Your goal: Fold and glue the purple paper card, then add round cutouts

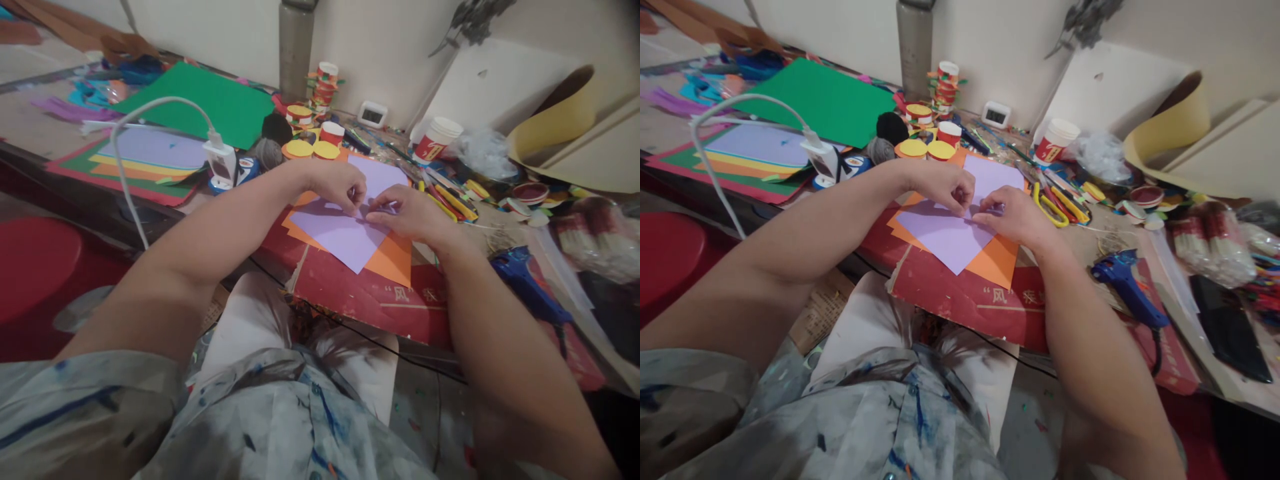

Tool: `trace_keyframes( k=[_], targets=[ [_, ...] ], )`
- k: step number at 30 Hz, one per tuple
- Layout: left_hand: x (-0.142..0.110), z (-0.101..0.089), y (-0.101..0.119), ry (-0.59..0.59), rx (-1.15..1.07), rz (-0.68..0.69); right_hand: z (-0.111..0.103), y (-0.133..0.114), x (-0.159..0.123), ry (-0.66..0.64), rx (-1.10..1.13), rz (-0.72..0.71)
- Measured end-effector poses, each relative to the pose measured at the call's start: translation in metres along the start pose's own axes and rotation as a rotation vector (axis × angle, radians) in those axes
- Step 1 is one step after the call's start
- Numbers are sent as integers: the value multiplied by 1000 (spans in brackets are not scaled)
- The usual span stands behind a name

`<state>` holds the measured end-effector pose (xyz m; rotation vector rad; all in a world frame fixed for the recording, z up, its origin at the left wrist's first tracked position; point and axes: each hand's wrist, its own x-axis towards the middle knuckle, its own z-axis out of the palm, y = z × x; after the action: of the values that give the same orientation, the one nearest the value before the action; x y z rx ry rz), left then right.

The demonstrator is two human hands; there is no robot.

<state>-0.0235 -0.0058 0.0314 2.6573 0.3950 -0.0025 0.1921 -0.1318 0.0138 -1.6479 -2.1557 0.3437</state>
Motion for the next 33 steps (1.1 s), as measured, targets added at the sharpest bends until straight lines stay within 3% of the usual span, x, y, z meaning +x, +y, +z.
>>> trace_keyframes(
  k=[8, 16, 19, 23, 27, 31, 33],
  targets=[
    [-4, -4, 1, -29, -28, 6, 1, -3, 1, -13, -69, -43],
    [-2, -3, -5, -52, -92, -12, 4, -1, -1, 22, -2, -39],
    [-2, -3, -5, -62, -115, 9, 4, -7, -1, 86, 71, -8],
    [-4, -5, -1, -71, -104, -29, -7, -21, -7, 276, 113, -26],
    [-6, -5, 0, -70, -100, -29, -36, -25, -44, 479, -7, -16],
    [-5, -6, -1, -75, -108, -27, -64, -5, -109, 551, -268, 170],
    [-4, -6, -2, -85, -118, -28, -71, 11, -144, 521, -418, 300]
  ],
)
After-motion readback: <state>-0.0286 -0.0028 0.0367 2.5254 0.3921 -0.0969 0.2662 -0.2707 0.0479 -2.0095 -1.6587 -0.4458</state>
